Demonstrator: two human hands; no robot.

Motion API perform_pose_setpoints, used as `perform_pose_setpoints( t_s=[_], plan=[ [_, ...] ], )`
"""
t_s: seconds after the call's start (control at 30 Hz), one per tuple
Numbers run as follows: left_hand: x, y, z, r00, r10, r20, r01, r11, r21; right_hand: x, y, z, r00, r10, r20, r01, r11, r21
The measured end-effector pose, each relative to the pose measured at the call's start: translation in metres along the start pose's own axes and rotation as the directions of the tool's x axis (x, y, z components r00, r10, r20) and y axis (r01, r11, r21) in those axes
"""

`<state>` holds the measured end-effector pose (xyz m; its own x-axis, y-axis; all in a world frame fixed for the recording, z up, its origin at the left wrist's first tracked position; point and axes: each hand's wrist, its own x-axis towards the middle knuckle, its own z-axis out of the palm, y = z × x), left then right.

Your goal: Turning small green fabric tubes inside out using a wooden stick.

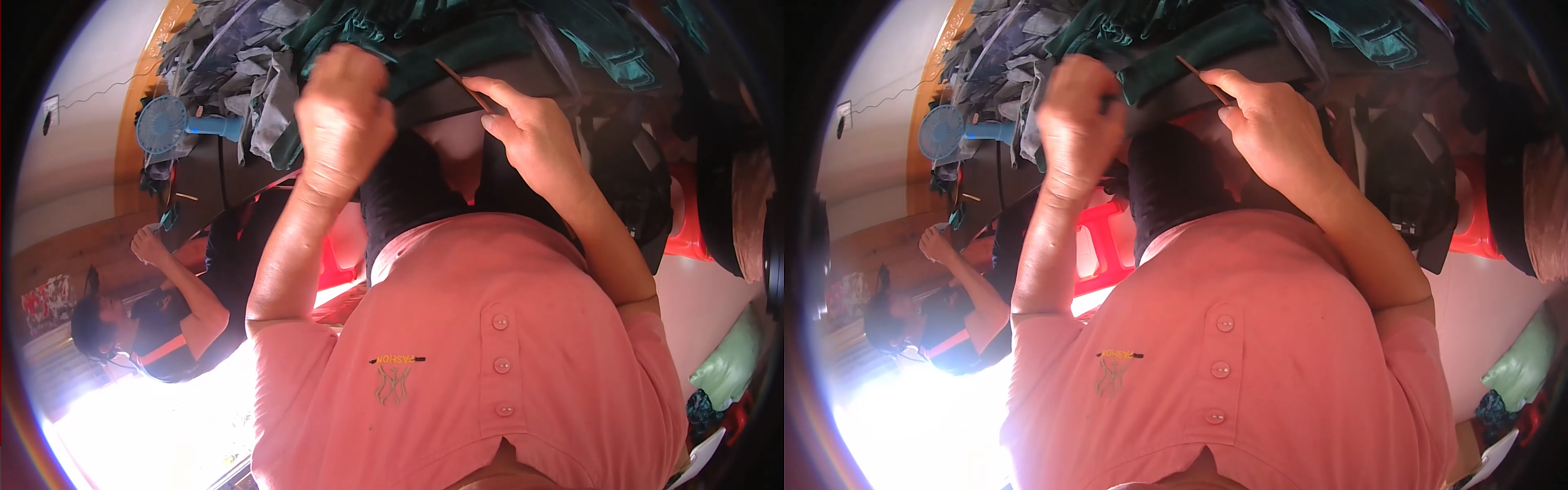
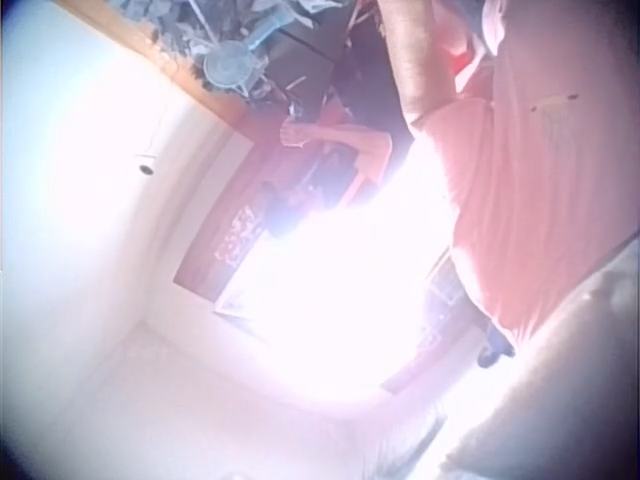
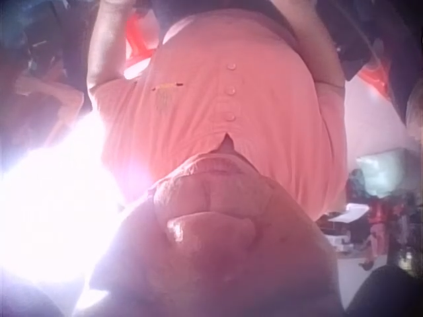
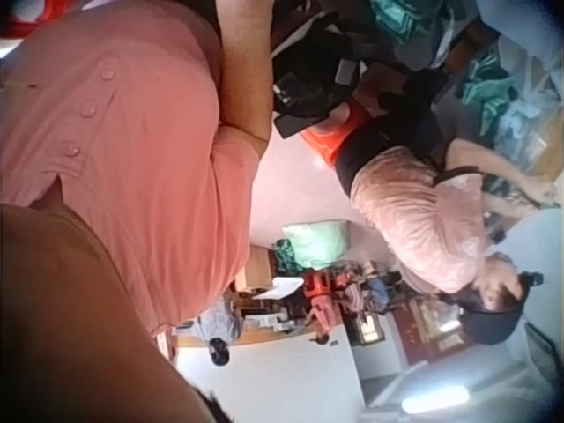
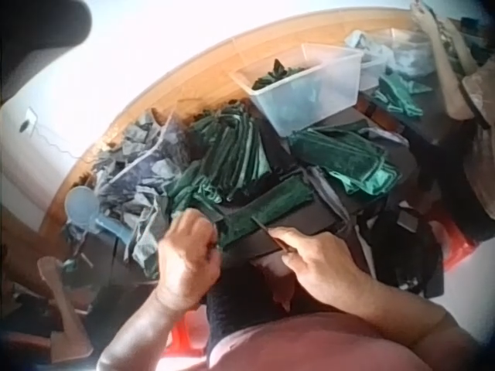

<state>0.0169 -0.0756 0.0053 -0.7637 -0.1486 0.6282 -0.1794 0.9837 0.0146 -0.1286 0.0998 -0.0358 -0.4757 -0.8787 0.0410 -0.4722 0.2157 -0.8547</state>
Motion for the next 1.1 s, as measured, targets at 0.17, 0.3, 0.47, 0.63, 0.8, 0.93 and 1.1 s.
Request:
perform_pose_setpoints(
  t_s=[0.17,0.3,0.47,0.63,0.8,0.93,1.1],
  plan=[
    [-0.027,0.019,0.004,0.806,-0.505,0.310,0.592,0.670,-0.448,-0.003,0.009,0.001,1.000,0.016,0.016,-0.019,0.982,0.188],
    [-0.024,0.032,0.013,0.868,-0.479,0.129,0.482,0.752,-0.449,-0.008,0.016,0.004,0.997,-0.052,-0.049,0.066,0.934,0.350],
    [-0.020,0.040,0.037,0.919,-0.387,0.076,0.394,0.909,-0.137,-0.011,0.011,-0.006,1.000,0.001,0.012,-0.006,0.895,0.445],
    [-0.023,0.029,0.042,0.932,-0.351,0.089,0.362,0.915,-0.178,-0.029,0.002,-0.019,0.976,0.118,0.185,-0.200,0.822,0.533],
    [-0.019,0.029,0.032,0.848,-0.490,0.202,0.529,0.765,-0.366,-0.029,0.007,-0.002,0.979,0.031,0.204,-0.135,0.845,0.518],
    [-0.022,0.025,0.033,0.863,-0.461,0.207,0.506,0.795,-0.335,-0.026,0.007,0.001,0.979,0.018,0.205,-0.122,0.851,0.511],
    [-0.021,0.034,0.030,0.869,-0.462,0.179,0.495,0.810,-0.315,-0.022,0.008,0.006,0.986,0.030,0.167,-0.124,0.802,0.585]
  ],
)
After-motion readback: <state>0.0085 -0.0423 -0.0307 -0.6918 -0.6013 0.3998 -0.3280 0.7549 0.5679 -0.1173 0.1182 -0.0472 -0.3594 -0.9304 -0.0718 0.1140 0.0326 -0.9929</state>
